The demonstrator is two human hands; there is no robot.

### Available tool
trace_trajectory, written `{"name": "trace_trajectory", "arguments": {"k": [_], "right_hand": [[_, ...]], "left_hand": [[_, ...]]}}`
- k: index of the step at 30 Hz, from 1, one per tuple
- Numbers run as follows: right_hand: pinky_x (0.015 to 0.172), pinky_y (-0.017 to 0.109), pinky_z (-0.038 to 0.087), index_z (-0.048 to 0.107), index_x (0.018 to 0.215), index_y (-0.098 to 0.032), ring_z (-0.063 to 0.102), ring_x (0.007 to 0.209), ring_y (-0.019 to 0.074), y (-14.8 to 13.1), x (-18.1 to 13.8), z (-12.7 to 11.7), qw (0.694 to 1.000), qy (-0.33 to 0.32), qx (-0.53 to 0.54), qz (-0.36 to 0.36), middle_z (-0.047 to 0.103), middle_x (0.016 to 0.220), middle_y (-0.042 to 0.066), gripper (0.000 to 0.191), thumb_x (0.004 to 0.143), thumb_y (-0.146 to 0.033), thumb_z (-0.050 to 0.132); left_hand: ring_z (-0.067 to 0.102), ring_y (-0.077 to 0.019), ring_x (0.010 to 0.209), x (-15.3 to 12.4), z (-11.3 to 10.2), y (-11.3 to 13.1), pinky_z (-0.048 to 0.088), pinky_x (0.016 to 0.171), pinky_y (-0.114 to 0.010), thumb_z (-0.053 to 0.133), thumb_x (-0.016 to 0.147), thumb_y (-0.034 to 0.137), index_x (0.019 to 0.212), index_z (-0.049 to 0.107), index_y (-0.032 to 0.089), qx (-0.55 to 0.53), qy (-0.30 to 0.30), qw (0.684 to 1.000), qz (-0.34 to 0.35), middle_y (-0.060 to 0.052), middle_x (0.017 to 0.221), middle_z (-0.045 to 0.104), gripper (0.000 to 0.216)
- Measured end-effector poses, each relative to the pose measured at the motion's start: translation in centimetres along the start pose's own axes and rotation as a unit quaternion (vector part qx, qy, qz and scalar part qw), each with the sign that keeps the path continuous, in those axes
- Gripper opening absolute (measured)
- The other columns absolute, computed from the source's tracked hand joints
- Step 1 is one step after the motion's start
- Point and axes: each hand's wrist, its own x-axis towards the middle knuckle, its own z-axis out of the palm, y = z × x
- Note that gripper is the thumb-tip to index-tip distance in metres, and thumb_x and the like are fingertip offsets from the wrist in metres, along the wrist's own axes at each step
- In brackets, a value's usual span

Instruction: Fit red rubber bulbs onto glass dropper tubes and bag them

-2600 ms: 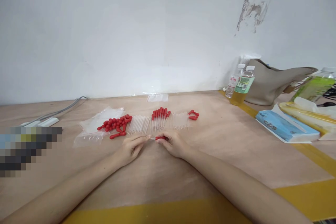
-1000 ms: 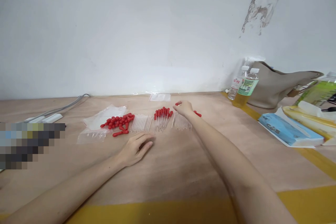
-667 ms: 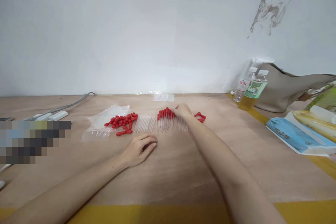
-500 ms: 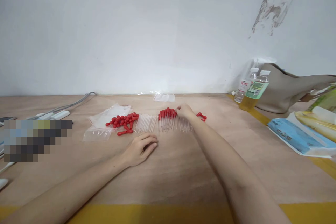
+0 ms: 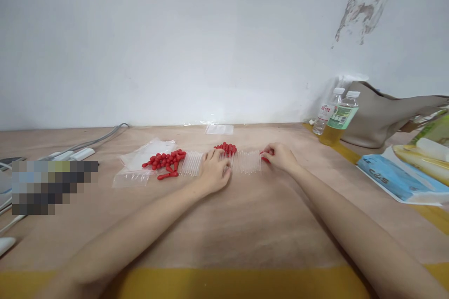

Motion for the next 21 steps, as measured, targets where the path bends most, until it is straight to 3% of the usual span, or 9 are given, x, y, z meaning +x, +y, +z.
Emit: {"name": "trace_trajectory", "arguments": {"k": [5, 14, 21], "right_hand": [[0.06, 0.025, 0.039, 0.064, 0.073, -0.019, 0.053, 0.065, 0.0143, 0.7, -1.8, 0.4, 0.996, 0.054, -0.06, -0.039, 0.058, 0.075, 0.004, 0.018, 0.071, -0.034, 0.054], [0.06, 0.025, 0.038, 0.065, 0.081, -0.022, 0.055, 0.071, 0.0158, 0.9, -2.2, 1.2, 0.993, 0.046, -0.107, -0.029, 0.057, 0.081, 0.004, 0.017, 0.076, -0.028, 0.05], [0.057, 0.025, 0.036, 0.058, 0.078, -0.018, 0.055, 0.066, 0.0157, 0.4, -2.4, 1.2, 0.992, 0.066, -0.11, -0.018, 0.06, 0.079, 0.006, 0.017, 0.077, -0.03, 0.046]], "left_hand": [[0.035, -0.0288, 0.101, 3.9, 1.9, 2.0, 0.022, 0.087, -0.046, 0.046, 0.076, 0.026, 0.09, 0.057, 0.01, 0.043, -0.055, 0.992, -0.105, -0.016, 0.103, 0.045, 0.024], [0.029, -0.0341, 0.109, 6.2, 4.4, 2.7, 0.017, 0.089, -0.048, 0.054, 0.066, 0.022, 0.096, 0.062, 0.006, 0.142, -0.12, 0.97, -0.155, -0.021, 0.113, 0.046, 0.034], [0.038, -0.0325, 0.101, 7.6, 4.5, 3.9, 0.028, 0.078, -0.044, 0.046, 0.074, 0.015, 0.094, 0.062, 0.005, 0.124, -0.13, 0.962, -0.206, -0.023, 0.104, 0.052, 0.027]]}}
